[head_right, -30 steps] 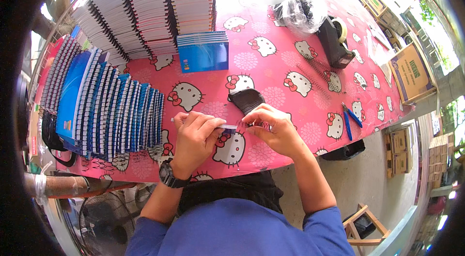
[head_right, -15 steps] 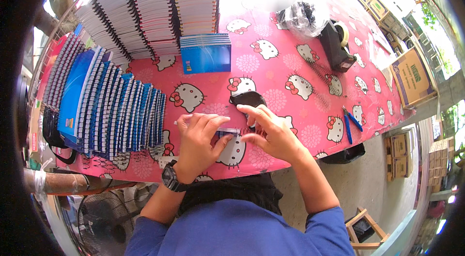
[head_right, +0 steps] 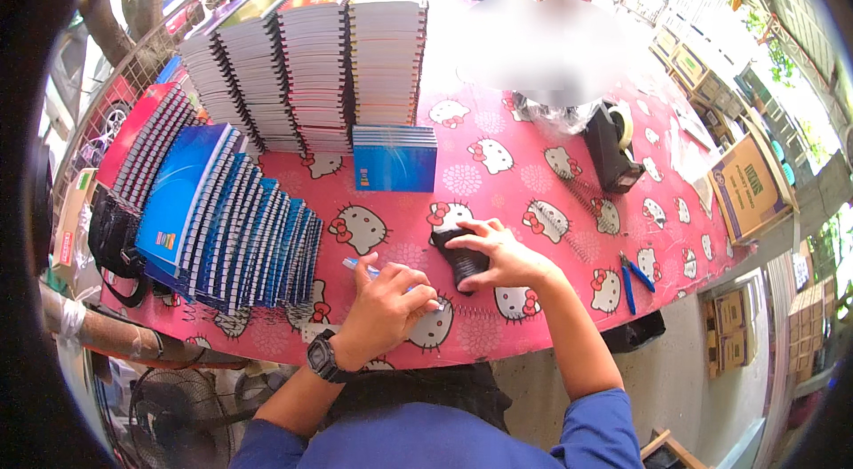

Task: The person binds notebooks by threading plastic spirals through the holes and crimping the ends using a tool before stacking them on a table.

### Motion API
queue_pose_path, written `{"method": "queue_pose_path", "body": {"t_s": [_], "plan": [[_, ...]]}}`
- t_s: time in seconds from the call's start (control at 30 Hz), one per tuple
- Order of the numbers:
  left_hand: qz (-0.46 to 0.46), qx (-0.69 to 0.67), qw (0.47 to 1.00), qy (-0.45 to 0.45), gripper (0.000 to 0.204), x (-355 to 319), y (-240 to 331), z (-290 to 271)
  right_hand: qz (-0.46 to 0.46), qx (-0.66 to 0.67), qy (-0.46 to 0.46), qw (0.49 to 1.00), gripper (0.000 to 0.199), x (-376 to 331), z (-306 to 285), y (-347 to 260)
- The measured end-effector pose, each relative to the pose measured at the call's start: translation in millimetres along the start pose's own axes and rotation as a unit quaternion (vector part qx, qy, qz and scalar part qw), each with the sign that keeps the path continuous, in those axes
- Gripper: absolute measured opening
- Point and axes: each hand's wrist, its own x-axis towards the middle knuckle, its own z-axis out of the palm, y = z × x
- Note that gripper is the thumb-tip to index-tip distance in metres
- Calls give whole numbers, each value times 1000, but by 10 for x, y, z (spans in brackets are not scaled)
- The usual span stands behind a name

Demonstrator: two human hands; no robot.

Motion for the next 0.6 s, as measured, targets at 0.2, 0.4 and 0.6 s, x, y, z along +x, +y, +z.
{"method": "queue_pose_path", "body": {"t_s": [0.2, 0.4, 0.6], "plan": [[23, -22, 999, 16, 20, -18, -60, 28, 13, -14, -43, 999, 86, -14, -9, -32], [24, -56, 998, 23, 16, 6, -62, 49, -49, 14, 84, 995, 70, 3, 254, -54], [-23, -76, 995, 61, 23, 23, -161, -32, 12, 148, 188, 971, 43, -189, 159, -8]]}}
